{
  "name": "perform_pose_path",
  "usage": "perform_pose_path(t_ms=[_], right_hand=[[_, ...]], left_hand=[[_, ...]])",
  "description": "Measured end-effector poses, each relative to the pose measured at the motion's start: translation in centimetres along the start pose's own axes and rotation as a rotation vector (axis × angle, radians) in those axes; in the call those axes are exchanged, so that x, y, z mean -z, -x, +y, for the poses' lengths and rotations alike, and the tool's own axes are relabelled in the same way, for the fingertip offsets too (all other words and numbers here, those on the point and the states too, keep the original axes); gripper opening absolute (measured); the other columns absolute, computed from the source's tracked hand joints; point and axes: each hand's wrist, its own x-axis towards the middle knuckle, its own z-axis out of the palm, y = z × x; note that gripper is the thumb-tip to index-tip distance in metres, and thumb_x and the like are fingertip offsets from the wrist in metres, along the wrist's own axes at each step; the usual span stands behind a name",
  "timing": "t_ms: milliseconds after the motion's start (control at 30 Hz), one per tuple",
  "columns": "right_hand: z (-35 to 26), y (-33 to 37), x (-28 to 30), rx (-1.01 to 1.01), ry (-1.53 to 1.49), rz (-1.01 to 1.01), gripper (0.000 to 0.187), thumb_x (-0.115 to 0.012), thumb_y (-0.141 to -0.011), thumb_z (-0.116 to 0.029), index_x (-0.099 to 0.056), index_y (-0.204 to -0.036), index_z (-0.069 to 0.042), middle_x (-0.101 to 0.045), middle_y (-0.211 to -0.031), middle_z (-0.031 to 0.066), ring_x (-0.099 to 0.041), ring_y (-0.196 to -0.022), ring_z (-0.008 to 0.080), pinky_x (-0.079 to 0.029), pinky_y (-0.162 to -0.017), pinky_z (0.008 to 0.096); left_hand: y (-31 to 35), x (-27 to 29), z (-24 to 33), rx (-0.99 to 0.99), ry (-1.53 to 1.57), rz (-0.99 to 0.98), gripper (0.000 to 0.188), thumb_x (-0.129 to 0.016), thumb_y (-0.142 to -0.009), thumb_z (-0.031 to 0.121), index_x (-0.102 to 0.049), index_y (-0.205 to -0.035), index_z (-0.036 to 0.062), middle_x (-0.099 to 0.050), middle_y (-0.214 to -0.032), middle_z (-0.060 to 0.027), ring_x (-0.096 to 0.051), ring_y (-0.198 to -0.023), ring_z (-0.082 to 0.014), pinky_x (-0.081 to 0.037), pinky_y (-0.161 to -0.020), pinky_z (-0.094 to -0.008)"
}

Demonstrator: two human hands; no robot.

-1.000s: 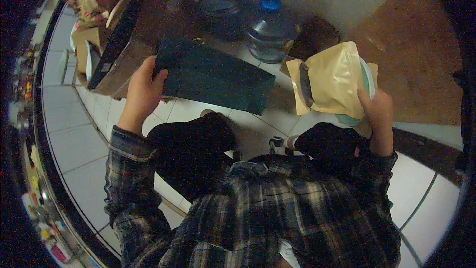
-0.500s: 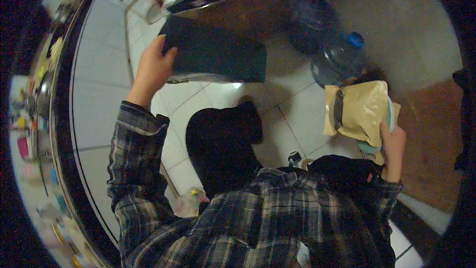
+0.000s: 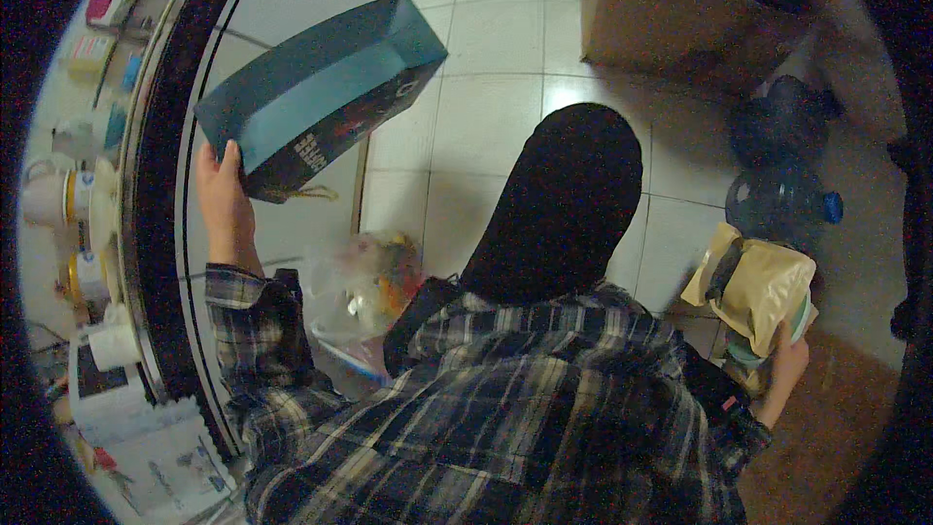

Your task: The person sits on the floor and packs a round container into a small paper bag, then places the bag into a larger cardboard box. They adjust the contents and close the box flaps.

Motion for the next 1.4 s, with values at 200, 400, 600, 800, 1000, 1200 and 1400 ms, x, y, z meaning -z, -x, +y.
perform_pose_path(t_ms=[200,400,600,800,1000,1200,1400], right_hand=[[5.7,-3.0,-1.7,-0.022,-0.008,-0.041,0.05,-0.058,-0.089,-0.043,-0.067,-0.096,0.005,-0.066,-0.085,0.0245,-0.064,-0.08,0.0354,-0.046,-0.068,0.0464],[11.7,-8.5,-4.4,0.21,0.272,-0.081,0.041,-0.048,-0.096,-0.038,-0.053,-0.13,-0.018,-0.061,-0.078,0.0234,-0.06,-0.076,0.0404,-0.048,-0.07,0.0477],[8.2,-9.3,-3.5,0.124,0.198,-0.085,0.067,-0.059,-0.081,-0.06,-0.067,-0.09,0.007,-0.064,-0.084,0.0264,-0.061,-0.077,0.0414,-0.044,-0.069,0.0509],[3.8,-7.9,-1.6,0.165,0.042,-0.191,0.07,-0.055,-0.083,-0.059,-0.064,-0.096,0.01,-0.065,-0.084,0.0259,-0.061,-0.081,0.0406,-0.044,-0.074,0.0459],[5.3,-10.4,-2.7,0.417,0.18,-0.13,0.061,-0.06,-0.083,-0.055,-0.066,-0.101,0.003,-0.067,-0.087,0.0213,-0.061,-0.078,0.039,-0.047,-0.07,0.0452],[4.2,-10.0,-1.8,0.177,-0.093,-0.24,0.064,-0.058,-0.081,-0.053,-0.064,-0.101,0.008,-0.066,-0.094,0.0248,-0.062,-0.086,0.0372,-0.045,-0.076,0.0428],[2.1,-8.6,-0.1,0.169,0.091,-0.159,0.065,-0.06,-0.08,-0.053,-0.064,-0.103,0.008,-0.066,-0.094,0.0244,-0.063,-0.088,0.037,-0.046,-0.077,0.0425]], left_hand=[[8.3,5.3,-2.6,0.118,-0.111,0.235,0.029,-0.05,-0.095,0.01,-0.05,-0.122,0.001,-0.059,-0.113,-0.0083,-0.056,-0.099,-0.0176,-0.045,-0.087,-0.0324],[13.4,11.2,-0.7,0.215,-0.113,0.429,0.028,-0.046,-0.097,0.012,-0.049,-0.123,0.0015,-0.059,-0.112,-0.0086,-0.059,-0.096,-0.0202,-0.048,-0.081,-0.0345],[23.0,16.3,0.3,0.245,0.034,0.67,0.025,-0.043,-0.097,0.012,-0.051,-0.12,0.0026,-0.059,-0.111,-0.0099,-0.059,-0.094,-0.0222,-0.049,-0.079,-0.0358],[31.1,23.3,-6.5,0.175,0.03,0.765,0.024,-0.043,-0.096,0.014,-0.053,-0.117,0.0035,-0.06,-0.109,-0.0104,-0.059,-0.093,-0.0229,-0.05,-0.078,-0.0369],[34.9,23.3,-12.2,0.212,-0.408,0.772,0.034,-0.061,-0.086,0.024,-0.06,-0.109,-0.001,-0.066,-0.099,-0.0137,-0.061,-0.085,-0.0244,-0.048,-0.073,-0.037],[36.2,16.8,-15.2,0.439,-1.083,0.809,0.042,-0.077,-0.069,0.033,-0.069,-0.097,0.0026,-0.07,-0.089,-0.017,-0.068,-0.082,-0.0313,-0.051,-0.069,-0.0405],[35.5,16.2,-16.7,0.532,-0.997,0.827,0.036,-0.079,-0.068,0.027,-0.07,-0.089,-0.0005,-0.07,-0.088,-0.0157,-0.068,-0.079,-0.0289,-0.052,-0.071,-0.04]])
